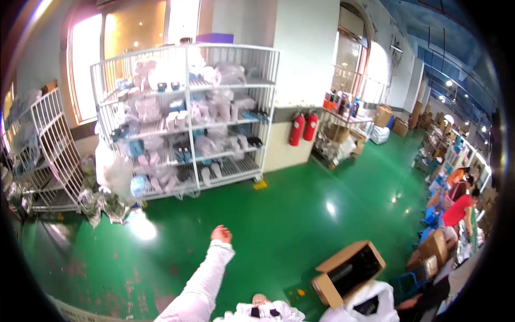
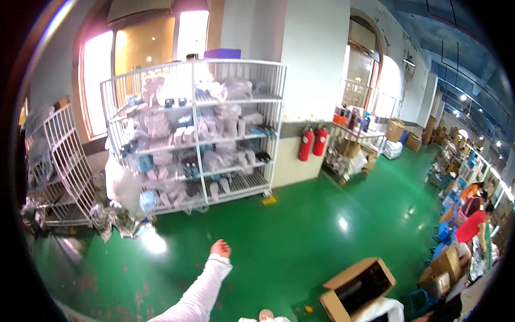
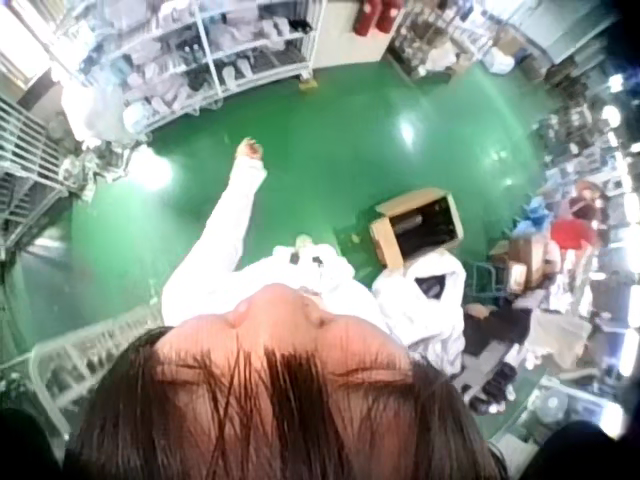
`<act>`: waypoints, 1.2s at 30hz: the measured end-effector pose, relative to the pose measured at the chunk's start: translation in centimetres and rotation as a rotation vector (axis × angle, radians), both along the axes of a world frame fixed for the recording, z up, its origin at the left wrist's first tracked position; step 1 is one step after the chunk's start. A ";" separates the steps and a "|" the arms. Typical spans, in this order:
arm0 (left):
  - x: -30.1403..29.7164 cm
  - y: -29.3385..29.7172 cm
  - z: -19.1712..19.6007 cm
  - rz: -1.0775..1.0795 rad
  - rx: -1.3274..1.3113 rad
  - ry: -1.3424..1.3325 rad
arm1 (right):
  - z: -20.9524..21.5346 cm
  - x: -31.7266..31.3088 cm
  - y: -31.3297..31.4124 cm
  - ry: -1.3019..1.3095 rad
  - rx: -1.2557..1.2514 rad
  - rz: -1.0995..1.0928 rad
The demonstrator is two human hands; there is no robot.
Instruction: The person inserts pink plastic shoe trees into pink and white sneakers on a factory assembly line. They pick up the shoes from the conveyor belt, insert the trees, and place the shoes back on the belt for the next stage of production.
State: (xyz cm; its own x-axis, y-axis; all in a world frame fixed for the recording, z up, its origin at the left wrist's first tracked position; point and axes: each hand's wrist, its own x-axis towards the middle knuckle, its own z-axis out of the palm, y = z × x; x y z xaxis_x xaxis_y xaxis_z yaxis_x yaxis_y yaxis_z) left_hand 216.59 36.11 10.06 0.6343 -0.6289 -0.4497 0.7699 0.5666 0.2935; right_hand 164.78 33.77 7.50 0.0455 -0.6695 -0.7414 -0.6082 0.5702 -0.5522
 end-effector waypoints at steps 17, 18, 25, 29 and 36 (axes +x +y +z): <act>29.4 6.6 -4.4 -0.116 0.586 -0.217 | 6.3 44.9 -54.2 -0.564 -0.063 -0.682; 31.6 5.7 -4.8 -0.194 0.524 -0.257 | 4.6 46.8 -58.5 -0.807 0.017 -0.619; 43.4 -17.3 7.1 -0.563 0.129 -0.830 | 9.2 80.0 -50.6 -0.836 0.056 -0.158; 51.7 -33.7 10.5 -0.344 0.353 -0.812 | 12.1 90.6 -54.0 -0.677 -0.099 -0.028; 62.5 -48.2 11.1 -0.370 0.787 -0.701 | 8.1 104.2 -62.3 -0.602 0.064 0.020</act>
State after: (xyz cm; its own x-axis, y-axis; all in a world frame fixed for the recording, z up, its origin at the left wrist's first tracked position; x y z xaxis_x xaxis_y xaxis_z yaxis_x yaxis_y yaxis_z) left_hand 279.14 -12.09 21.16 0.7366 -0.5287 -0.4219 0.3759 -0.1985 0.9051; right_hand 268.97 -28.56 15.60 0.4817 -0.6191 -0.6202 -0.2099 0.6055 -0.7676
